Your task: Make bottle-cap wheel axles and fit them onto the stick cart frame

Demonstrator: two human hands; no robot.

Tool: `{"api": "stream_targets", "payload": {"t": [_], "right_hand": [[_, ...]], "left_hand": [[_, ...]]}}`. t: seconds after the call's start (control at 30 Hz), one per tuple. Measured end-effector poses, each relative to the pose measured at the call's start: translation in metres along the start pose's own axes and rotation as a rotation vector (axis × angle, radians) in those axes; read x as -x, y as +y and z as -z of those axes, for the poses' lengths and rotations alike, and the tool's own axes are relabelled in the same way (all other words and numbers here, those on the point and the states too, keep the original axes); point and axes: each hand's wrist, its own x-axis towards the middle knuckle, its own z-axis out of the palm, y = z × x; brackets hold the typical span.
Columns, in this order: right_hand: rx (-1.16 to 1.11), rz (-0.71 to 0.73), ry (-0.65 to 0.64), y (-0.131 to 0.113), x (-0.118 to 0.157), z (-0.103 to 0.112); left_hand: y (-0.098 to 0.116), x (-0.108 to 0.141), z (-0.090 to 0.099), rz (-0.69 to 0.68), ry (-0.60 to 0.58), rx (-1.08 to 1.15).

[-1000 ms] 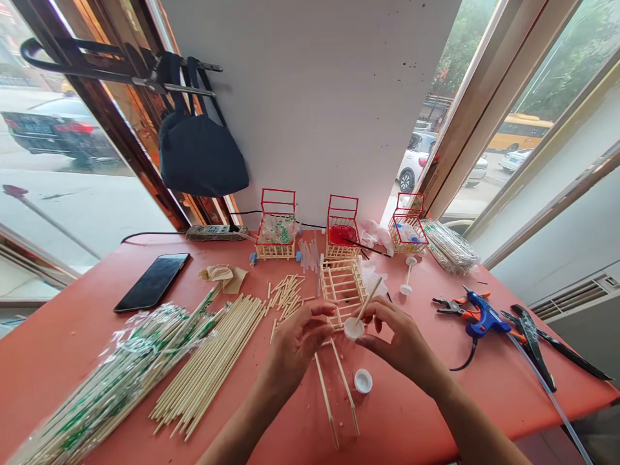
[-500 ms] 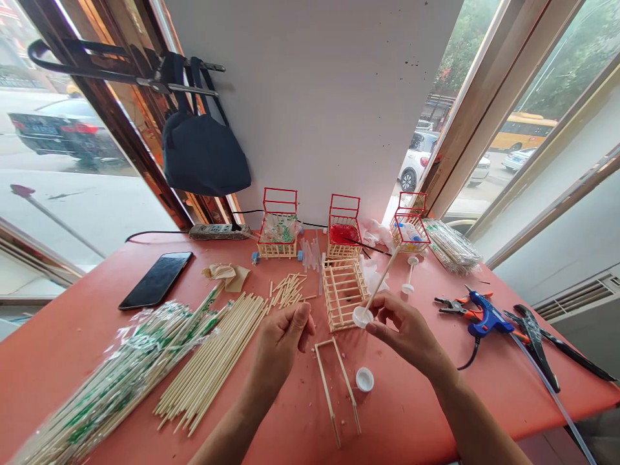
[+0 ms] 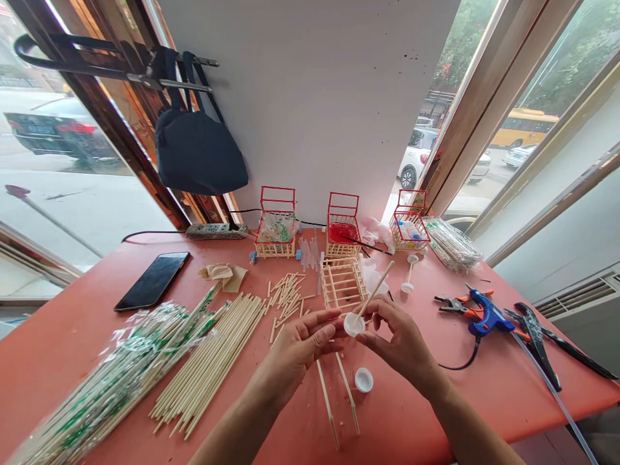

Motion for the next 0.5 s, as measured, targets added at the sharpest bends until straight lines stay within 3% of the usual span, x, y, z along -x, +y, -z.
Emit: {"api": "stream_targets", "payload": {"t": [0.13, 0.3, 0.5], "right_hand": [[-0.001, -0.003, 0.009, 0.0006, 0.0005, -0.0013], [-0.062, -0.052, 0.018, 0.0058, -0.0002, -0.0001], [-0.033, -0.041, 0.022, 0.0053, 0.0002, 0.0008]], "left_hand": [[-0.0001, -0.0003, -0.0009, 0.054, 0.011, 0.047], [0.0003, 0.0007, 0.0015, 0.023, 0.05, 0.059], [0.0024, 0.0028, -0.0006, 0.118, -0.025, 0.202]]}}
